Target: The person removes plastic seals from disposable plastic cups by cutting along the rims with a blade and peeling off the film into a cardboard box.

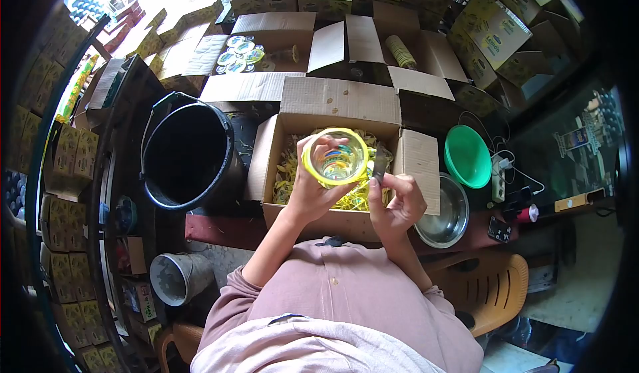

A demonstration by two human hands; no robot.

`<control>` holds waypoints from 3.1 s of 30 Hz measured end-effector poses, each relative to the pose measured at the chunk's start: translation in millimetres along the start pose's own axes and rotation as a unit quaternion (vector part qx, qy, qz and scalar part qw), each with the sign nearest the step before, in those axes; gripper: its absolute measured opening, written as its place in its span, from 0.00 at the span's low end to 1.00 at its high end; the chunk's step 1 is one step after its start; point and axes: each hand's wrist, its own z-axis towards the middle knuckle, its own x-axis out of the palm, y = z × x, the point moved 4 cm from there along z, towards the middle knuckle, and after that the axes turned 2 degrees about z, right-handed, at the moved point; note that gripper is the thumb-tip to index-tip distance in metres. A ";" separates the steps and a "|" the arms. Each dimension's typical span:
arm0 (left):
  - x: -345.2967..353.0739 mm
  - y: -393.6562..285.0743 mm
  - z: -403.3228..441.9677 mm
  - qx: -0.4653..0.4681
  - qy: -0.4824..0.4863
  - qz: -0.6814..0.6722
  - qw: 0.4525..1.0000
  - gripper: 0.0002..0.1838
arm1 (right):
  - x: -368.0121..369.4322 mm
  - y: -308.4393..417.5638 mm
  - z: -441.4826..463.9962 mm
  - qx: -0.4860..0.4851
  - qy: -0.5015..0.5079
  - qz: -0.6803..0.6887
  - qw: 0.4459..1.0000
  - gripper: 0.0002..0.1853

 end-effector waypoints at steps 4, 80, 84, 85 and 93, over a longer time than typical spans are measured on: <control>-1.1 -12.7 -0.3 -0.020 -0.015 0.063 0.998 0.39 | 0.2 4.8 -0.2 -0.021 -0.003 0.003 1.000 0.09; 9.9 -7.8 -15.2 -0.062 0.067 -0.006 0.996 0.37 | -0.4 -17.3 11.4 0.033 0.005 0.024 0.999 0.10; 10.2 -5.8 -13.3 -0.097 0.047 -0.111 0.988 0.35 | -1.9 -7.0 6.5 0.063 -0.001 0.008 0.998 0.08; 10.7 -5.7 -13.5 -0.097 0.044 -0.120 0.987 0.35 | -1.8 -3.9 6.1 0.051 -0.002 0.000 0.999 0.08; 11.3 -6.2 -14.7 -0.097 0.076 -0.130 0.984 0.35 | -0.1 5.2 7.5 0.019 -0.001 -0.031 0.999 0.09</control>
